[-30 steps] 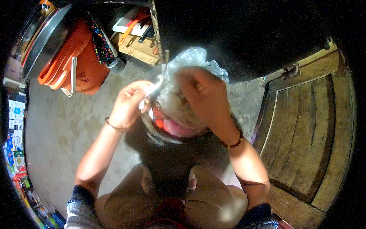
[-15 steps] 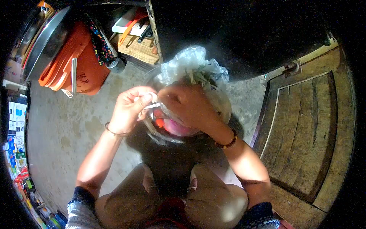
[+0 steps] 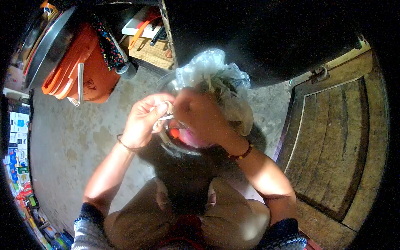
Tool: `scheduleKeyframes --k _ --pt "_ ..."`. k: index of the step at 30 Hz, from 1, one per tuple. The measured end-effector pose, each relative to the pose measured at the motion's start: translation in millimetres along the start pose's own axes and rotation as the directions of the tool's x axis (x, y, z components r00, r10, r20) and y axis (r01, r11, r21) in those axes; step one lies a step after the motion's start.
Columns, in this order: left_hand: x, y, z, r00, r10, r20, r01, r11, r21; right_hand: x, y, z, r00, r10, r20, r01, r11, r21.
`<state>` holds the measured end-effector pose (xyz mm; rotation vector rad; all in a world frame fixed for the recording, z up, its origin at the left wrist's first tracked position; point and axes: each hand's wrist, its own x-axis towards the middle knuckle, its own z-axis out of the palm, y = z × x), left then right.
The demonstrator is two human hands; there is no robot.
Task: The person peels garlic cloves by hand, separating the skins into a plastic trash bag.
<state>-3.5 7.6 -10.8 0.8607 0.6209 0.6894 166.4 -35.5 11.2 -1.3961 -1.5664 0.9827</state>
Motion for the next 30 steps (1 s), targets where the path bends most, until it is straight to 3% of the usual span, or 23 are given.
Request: scheduleKeyframes --k 2,3,4,5,8,9,10,12,13,14,15,16,17,18,19,20,22,23,25,26,28,30 --pt "0.9 -2.1 6.2 0.999 0.049 -0.019 -0.049 0.999 0.008 3.1 15.0 1.2 0.995 -0.078 -0.062 0.073 0.995 -0.074" --pt "1.3 -4.3 9.4 0.970 0.229 -0.081 -0.200 0.942 0.271 2.8 17.4 2.5 0.995 -0.078 -0.064 0.073 0.995 -0.074" --pt "1.5 -5.4 11.3 0.907 0.412 -0.090 -0.310 0.796 0.520 2.2 18.7 4.3 0.993 -0.080 -0.092 0.078 0.997 -0.023" --pt "0.4 -3.0 11.4 0.901 0.432 -0.031 -0.336 0.742 0.581 1.8 19.0 5.7 0.990 -0.081 -0.120 0.085 0.996 0.029" --pt "0.7 -8.8 10.7 0.920 0.391 0.034 -0.343 0.759 0.553 1.1 18.8 8.6 0.994 -0.054 -0.092 0.063 0.993 0.102" --pt "-1.8 -8.9 12.3 0.958 0.286 -0.032 -0.246 0.870 0.427 0.4 16.3 8.1 0.994 -0.053 -0.093 0.063 0.993 0.105" --pt "-2.1 -7.9 10.4 0.958 0.285 -0.031 -0.245 0.869 0.430 -0.1 11.4 6.6 0.997 -0.012 -0.074 0.025 0.984 0.176" --pt "-3.0 -5.6 4.6 0.995 0.080 -0.055 -0.073 0.989 0.130 -2.0 12.1 3.7 0.998 0.026 -0.053 -0.012 0.969 0.246" --pt "-3.1 -5.2 5.1 0.992 0.104 -0.075 -0.099 0.992 0.073 -4.5 18.0 0.1 0.996 0.081 -0.027 -0.069 0.949 0.307" --pt "-2.7 -4.2 4.9 0.991 0.106 -0.076 -0.100 0.992 0.074 -4.0 19.3 -0.2 0.994 0.107 -0.011 -0.097 0.937 0.336" --pt "-2.0 -3.0 4.6 0.988 0.132 -0.085 -0.115 0.976 0.188 -3.6 20.5 -0.4 0.991 0.132 0.004 -0.124 0.923 0.364" --pt "-1.7 -2.4 4.8 0.983 0.158 -0.091 -0.125 0.947 0.297 -1.1 19.1 1.5 0.991 0.100 -0.090 -0.069 0.952 0.297" --pt "-1.8 -2.1 5.6 0.983 0.159 -0.091 -0.126 0.947 0.297 0.9 17.8 2.4 0.981 0.061 -0.181 -0.020 0.975 0.222" --pt "-1.9 -2.0 6.8 0.948 0.314 -0.045 -0.246 0.817 0.521 2.1 13.3 0.7 0.981 0.063 -0.182 -0.021 0.975 0.222" --pt "-2.0 -1.9 8.0 0.895 0.445 0.039 -0.340 0.621 0.706 2.7 6.0 -2.3 0.991 0.008 -0.133 -0.002 0.999 0.048" --pt "-1.7 0.0 8.6 0.896 0.442 0.039 -0.338 0.623 0.705 2.3 2.4 -3.7 0.996 -0.036 -0.076 0.026 0.992 -0.124" --pt "0.3 6.0 7.3 0.825 0.519 0.226 -0.409 0.269 0.872 2.1 3.2 0.3 0.997 -0.025 -0.067 0.022 0.998 -0.055" --pt "0.8 6.3 6.5 0.825 0.518 0.227 -0.409 0.270 0.872 1.9 3.8 1.6 0.998 -0.018 -0.055 0.019 1.000 0.013" --pt "1.4 6.5 5.0 0.732 0.569 0.375 -0.483 0.045 0.875 1.9 4.8 2.0 0.998 -0.023 -0.059 0.022 1.000 -0.016" --pt "0.5 7.0 5.4 0.732 0.569 0.374 -0.482 0.044 0.875 2.0 4.8 2.3 0.998 -0.029 -0.060 0.027 0.999 -0.045" --pt "-1.9 8.7 7.4 0.724 0.533 0.437 -0.448 -0.117 0.886 1.5 1.5 2.9 0.997 -0.045 -0.066 0.038 0.994 -0.099" --pt "-2.2 11.7 8.8 0.736 0.520 0.433 -0.444 -0.113 0.889 0.7 -2.8 3.2 0.996 -0.059 -0.070 0.048 0.987 -0.153"
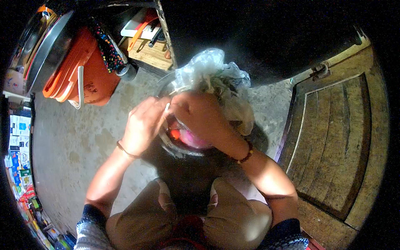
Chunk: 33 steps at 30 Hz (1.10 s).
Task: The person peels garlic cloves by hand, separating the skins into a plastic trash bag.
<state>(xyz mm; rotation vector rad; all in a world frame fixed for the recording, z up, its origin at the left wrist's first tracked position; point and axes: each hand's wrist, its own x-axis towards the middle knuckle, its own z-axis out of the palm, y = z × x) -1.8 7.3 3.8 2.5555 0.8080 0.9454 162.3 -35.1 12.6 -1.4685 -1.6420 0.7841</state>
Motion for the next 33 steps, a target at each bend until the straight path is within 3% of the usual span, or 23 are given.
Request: scheduleKeyframes --k 5,8,13,17,20,21,23,25,26,29,31,33 --pt "1.4 0.2 -0.1 1.000 -0.006 -0.001 0.006 1.000 -0.011 -3.1 4.2 0.7 0.977 -0.209 -0.052 0.184 0.935 -0.302" --pt "0.8 -0.9 -1.6 0.999 0.010 0.035 -0.011 1.000 0.008 -3.1 5.9 1.0 0.964 -0.263 -0.042 0.235 0.914 -0.331" --pt "1.1 4.2 -7.6 0.983 0.036 0.182 -0.066 0.984 0.165 -4.4 3.9 3.0 0.970 -0.243 -0.012 0.222 0.905 -0.363" --pt "0.4 3.6 -5.5 0.984 0.054 0.172 -0.080 0.985 0.153 -4.3 5.9 5.2 0.983 -0.180 -0.031 0.160 0.929 -0.333" --pt "-1.8 1.4 -2.9 0.992 0.010 0.124 -0.015 0.999 0.041 -2.7 4.7 1.4 0.994 -0.107 -0.007 0.102 0.962 -0.252" --pt "-2.5 -0.4 -1.7 0.988 -0.098 0.123 0.116 0.982 -0.148 -1.2 6.1 0.6 0.994 -0.107 -0.008 0.101 0.963 -0.251" --pt "-3.0 -1.0 0.9 0.934 -0.326 0.144 0.354 0.794 -0.495 1.7 11.2 -0.5 0.988 -0.102 -0.118 0.100 0.995 -0.020" --pt "-4.8 -2.3 5.9 0.849 -0.488 0.204 0.461 0.493 -0.738 -0.2 21.7 -2.2 0.993 -0.023 -0.119 0.029 0.999 0.046" --pt "-5.6 -3.4 6.9 0.849 -0.488 0.201 0.459 0.495 -0.738 -0.3 25.5 -2.2 0.992 0.057 -0.113 -0.044 0.993 0.110" --pt "-8.7 -7.4 11.0 0.817 -0.531 0.226 0.471 0.387 -0.793 0.7 28.6 0.0 0.991 0.029 -0.133 -0.023 0.998 0.052" --pt "-11.6 -14.9 13.1 0.763 -0.577 0.293 0.490 0.220 -0.843 3.9 17.2 -2.7 0.998 0.033 -0.052 -0.029 0.997 0.076" --pt "-12.7 -16.7 14.7 0.780 -0.561 0.277 0.490 0.272 -0.828 5.6 14.2 -1.8 0.999 0.030 0.025 -0.033 0.995 0.099"
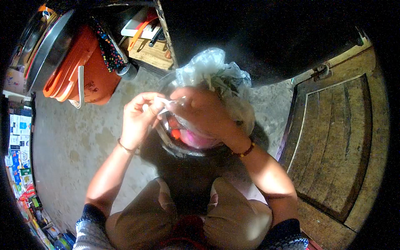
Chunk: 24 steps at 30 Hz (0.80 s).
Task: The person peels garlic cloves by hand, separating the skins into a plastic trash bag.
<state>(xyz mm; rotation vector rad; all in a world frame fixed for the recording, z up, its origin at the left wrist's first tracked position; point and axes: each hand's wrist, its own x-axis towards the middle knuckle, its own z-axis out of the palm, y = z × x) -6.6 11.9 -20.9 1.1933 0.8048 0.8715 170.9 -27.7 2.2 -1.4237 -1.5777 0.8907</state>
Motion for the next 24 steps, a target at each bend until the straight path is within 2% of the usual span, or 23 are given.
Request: scheduleKeyframes --k 2,4,9,11,12,13,14,15,16,18,20,23,24 --pt "-1.0 0.2 1.4 1.000 0.022 0.010 -0.023 0.999 0.048 -1.7 4.3 4.6 0.999 -0.021 0.027 0.023 0.999 -0.045" --pt "-2.3 2.3 5.5 1.000 0.021 0.003 -0.020 0.999 -0.045 -2.0 2.6 4.8 0.998 -0.048 0.037 0.051 0.996 -0.078" --pt "-3.8 1.9 5.4 0.999 0.011 0.037 -0.008 0.996 -0.086 -6.7 -6.5 5.6 0.993 -0.111 0.040 0.117 0.973 -0.198" --pt "-3.5 1.0 4.5 0.998 0.011 0.055 -0.004 0.993 -0.114 -7.6 -12.2 5.7 0.996 -0.081 0.024 0.083 0.987 -0.140" --pt "-2.9 0.6 3.3 0.993 -0.032 0.111 0.056 0.974 -0.220 -7.7 -9.9 5.6 0.996 -0.081 0.024 0.084 0.987 -0.139" --pt "-2.3 0.6 2.5 0.983 -0.068 0.171 0.121 0.940 -0.320 -8.0 -5.6 5.6 0.999 -0.044 0.027 0.043 0.999 0.027" --pt "-1.9 2.6 3.4 0.983 -0.067 0.171 0.120 0.940 -0.319 -7.9 -3.5 5.7 0.999 -0.009 0.036 0.002 0.981 0.191" --pt "-1.5 6.0 5.3 0.976 -0.112 0.185 0.172 0.921 -0.349 -7.4 -4.5 6.2 0.999 -0.011 0.036 0.004 0.981 0.192" --pt "-2.0 8.6 6.9 0.967 -0.158 0.201 0.226 0.897 -0.380 -7.7 -6.1 6.6 1.000 0.005 0.012 -0.006 0.986 0.166" --pt "-2.4 12.1 8.1 0.965 -0.168 0.201 0.235 0.896 -0.377 -9.0 -6.9 6.9 1.000 0.016 -0.013 -0.015 0.990 0.137" --pt "-1.9 9.9 5.8 0.963 -0.180 0.199 0.244 0.895 -0.373 -11.5 -6.4 6.8 0.973 -0.232 0.000 0.225 0.944 -0.242" --pt "0.8 3.2 -1.5 0.961 -0.182 0.206 0.242 0.918 -0.316 -12.1 -6.4 7.6 0.986 -0.167 -0.011 0.160 0.960 -0.231" --pt "0.8 4.8 -0.5 0.970 -0.156 0.188 0.197 0.954 -0.226 -11.5 -5.6 7.5 0.986 -0.167 -0.011 0.160 0.960 -0.230"
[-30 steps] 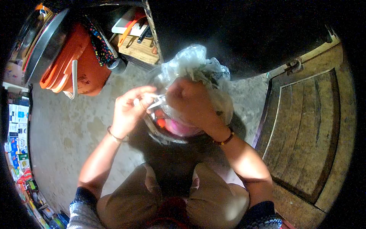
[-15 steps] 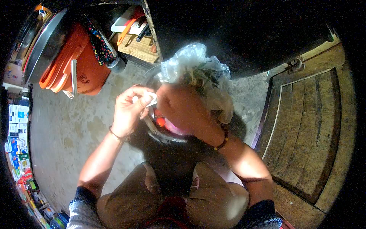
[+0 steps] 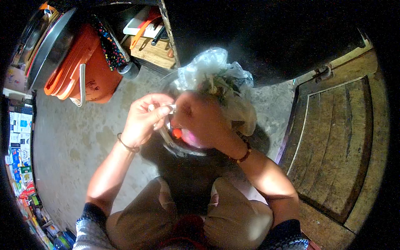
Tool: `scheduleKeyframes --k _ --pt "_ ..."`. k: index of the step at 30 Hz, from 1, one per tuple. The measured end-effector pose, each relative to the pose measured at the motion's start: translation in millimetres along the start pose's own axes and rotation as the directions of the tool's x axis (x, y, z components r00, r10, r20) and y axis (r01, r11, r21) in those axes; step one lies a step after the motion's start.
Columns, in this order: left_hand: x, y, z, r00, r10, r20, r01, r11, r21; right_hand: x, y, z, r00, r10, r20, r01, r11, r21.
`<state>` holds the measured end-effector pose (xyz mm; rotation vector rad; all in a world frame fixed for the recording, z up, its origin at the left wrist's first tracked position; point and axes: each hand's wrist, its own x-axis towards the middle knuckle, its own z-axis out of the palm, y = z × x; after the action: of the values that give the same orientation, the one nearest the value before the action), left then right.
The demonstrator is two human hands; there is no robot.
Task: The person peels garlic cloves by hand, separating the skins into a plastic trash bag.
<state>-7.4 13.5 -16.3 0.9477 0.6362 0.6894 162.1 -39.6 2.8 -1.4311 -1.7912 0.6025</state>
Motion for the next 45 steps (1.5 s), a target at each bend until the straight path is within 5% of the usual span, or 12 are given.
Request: scheduleKeyframes --k 5,11,13,14,16,21,24,26,29,33,39,45 --pt "-3.2 -1.4 0.2 0.991 0.133 0.014 -0.134 0.977 0.167 3.5 20.3 0.0 0.978 0.209 -0.016 -0.190 0.917 0.350" --pt "-1.0 6.3 5.3 0.980 0.181 -0.080 -0.147 0.937 0.318 4.0 11.0 1.7 0.987 0.159 -0.034 -0.155 0.982 0.104" --pt "1.0 2.8 2.6 0.904 0.425 -0.049 -0.261 0.638 0.724 8.7 -3.9 -4.0 0.985 0.169 -0.017 -0.168 0.984 0.060" --pt "0.9 3.7 3.4 0.904 0.424 -0.049 -0.260 0.639 0.724 9.8 -7.6 -5.6 0.984 0.180 0.000 -0.180 0.984 0.016" --pt "0.3 7.7 7.0 0.838 0.541 0.074 -0.340 0.411 0.846 10.0 -5.8 -7.0 0.985 0.167 0.040 -0.169 0.985 0.043" --pt "-0.4 9.5 9.9 0.833 0.530 0.161 -0.374 0.324 0.869 9.0 -5.3 -5.9 0.991 0.119 0.061 -0.123 0.990 0.074" --pt "5.2 3.9 3.5 0.726 0.603 0.332 -0.501 0.133 0.855 8.2 -1.1 -2.7 0.995 0.093 0.046 -0.098 0.989 0.110" --pt "4.2 6.3 6.3 0.723 0.582 0.373 -0.493 0.057 0.868 7.3 -0.8 -2.1 0.997 0.025 0.067 -0.018 0.995 -0.099" --pt "-0.3 11.9 14.6 0.809 0.545 0.220 -0.423 0.281 0.862 5.3 -0.7 -0.5 0.999 0.050 -0.020 -0.051 0.997 -0.065" --pt "-2.4 13.9 17.8 0.866 0.482 0.133 -0.344 0.380 0.859 6.6 19.4 -0.1 0.999 0.017 -0.027 -0.023 0.971 -0.237" --pt "2.2 7.0 9.8 0.782 0.566 0.260 -0.447 0.221 0.867 7.1 -2.9 -9.8 0.967 0.220 0.125 -0.224 0.975 0.014" --pt "1.8 7.2 9.3 0.737 0.550 0.394 -0.488 0.027 0.873 6.6 7.2 -1.7 0.997 -0.006 0.073 0.013 0.995 -0.095"
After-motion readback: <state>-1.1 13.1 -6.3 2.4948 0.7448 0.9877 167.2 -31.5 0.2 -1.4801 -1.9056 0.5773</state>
